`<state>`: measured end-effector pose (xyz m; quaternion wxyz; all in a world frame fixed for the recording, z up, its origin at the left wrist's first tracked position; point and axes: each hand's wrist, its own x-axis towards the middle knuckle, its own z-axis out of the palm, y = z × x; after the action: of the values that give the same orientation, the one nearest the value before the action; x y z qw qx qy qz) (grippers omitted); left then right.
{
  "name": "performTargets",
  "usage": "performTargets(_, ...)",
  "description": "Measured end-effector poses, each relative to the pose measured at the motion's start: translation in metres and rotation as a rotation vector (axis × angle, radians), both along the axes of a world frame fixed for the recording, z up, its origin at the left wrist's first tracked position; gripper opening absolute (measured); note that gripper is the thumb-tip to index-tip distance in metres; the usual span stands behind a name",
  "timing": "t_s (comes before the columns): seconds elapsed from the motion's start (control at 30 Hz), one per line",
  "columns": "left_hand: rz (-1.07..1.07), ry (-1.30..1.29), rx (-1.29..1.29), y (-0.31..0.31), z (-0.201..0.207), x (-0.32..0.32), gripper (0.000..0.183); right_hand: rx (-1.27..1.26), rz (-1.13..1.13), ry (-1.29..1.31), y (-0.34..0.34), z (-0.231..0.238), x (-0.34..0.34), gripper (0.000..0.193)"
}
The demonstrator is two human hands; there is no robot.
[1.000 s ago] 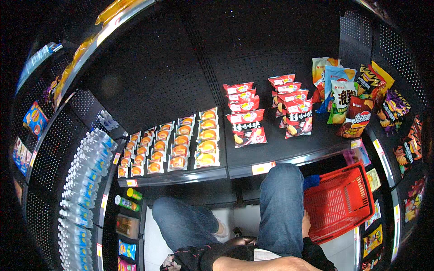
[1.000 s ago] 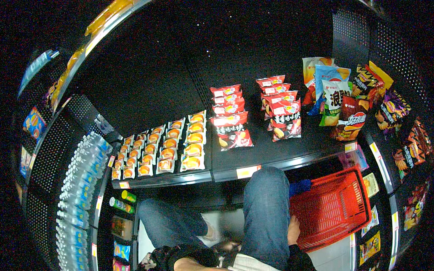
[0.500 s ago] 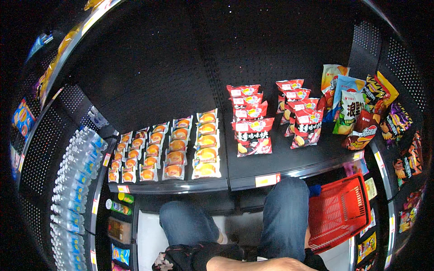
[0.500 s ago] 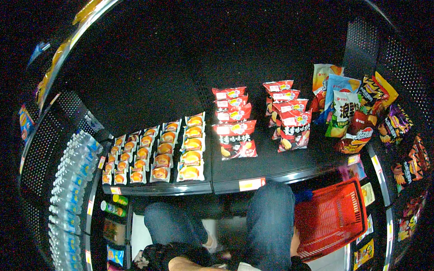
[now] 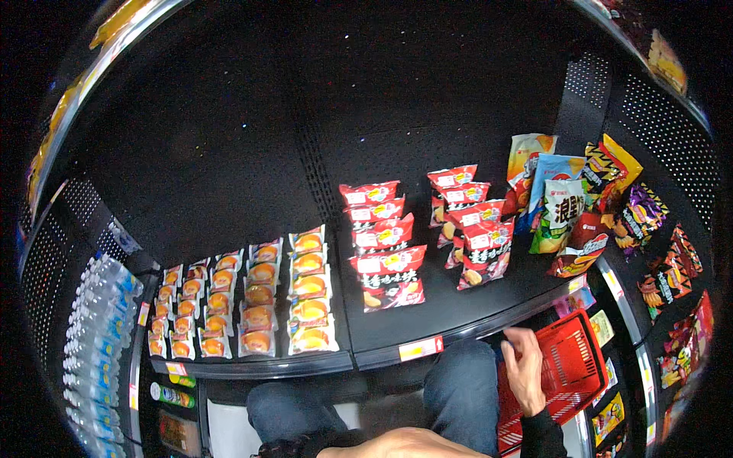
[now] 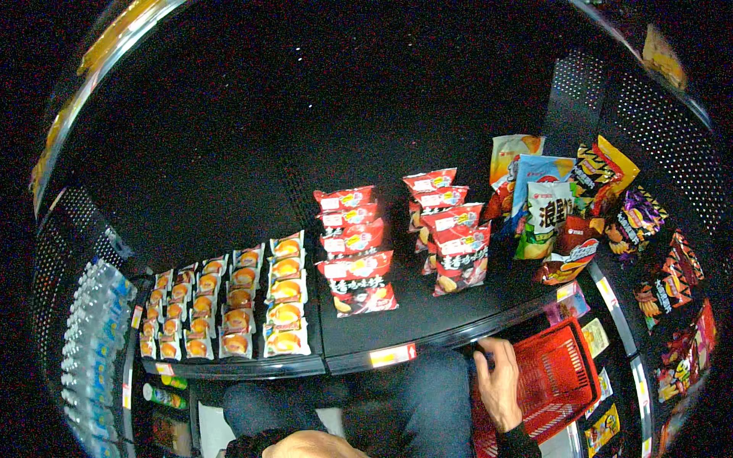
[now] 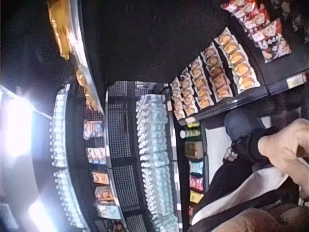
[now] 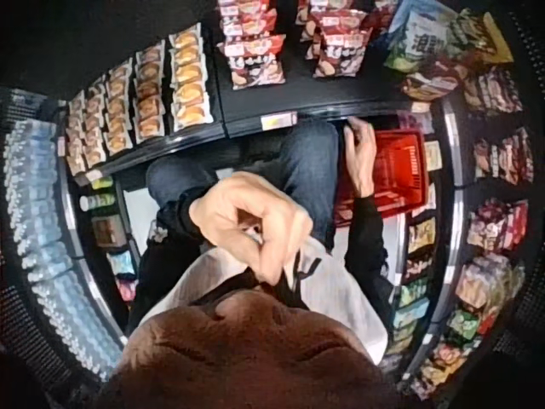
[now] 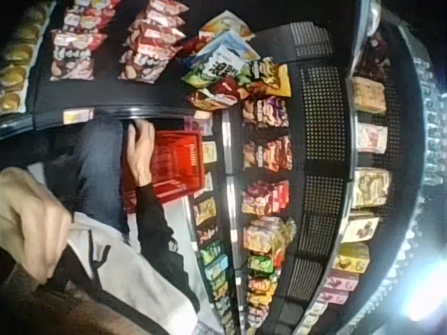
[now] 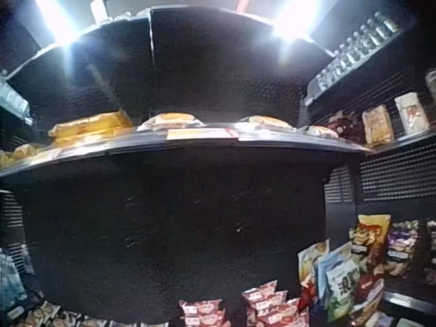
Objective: The person removes snack packets from a shelf, places them into a red basket, wipes the shelf with a blue cloth, then restacks the packets back onto the shelf. The person repeats this process for multiple snack types.
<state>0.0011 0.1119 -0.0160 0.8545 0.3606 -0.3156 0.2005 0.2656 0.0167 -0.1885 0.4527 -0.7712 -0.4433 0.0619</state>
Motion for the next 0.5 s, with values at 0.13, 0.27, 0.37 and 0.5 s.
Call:
performTargets(0.13,-0.078,-0.078,-0.144,0.002,-0.006,0.008,0.014,0.222,0.203,-0.244,0.072,0.073,-0.019,0.025)
performTargets(0.27,-0.158,-0.060,-0.217,0.008,0.002,0.005,0.019,0.314,0.372,-0.421,0.132,0.099,-0.046,0.029)
performTargets(0.37,-0.057,0.035,-0.291,0.009,0.010,-0.007,0.031,0.349,0.444,-0.567,0.167,0.105,-0.058,0.027)
performTargets(0.5,-0.020,-0.057,-0.310,0.008,0.004,-0.013,0.032,0.326,0.508,-0.717,0.204,0.104,-0.059,0.025)
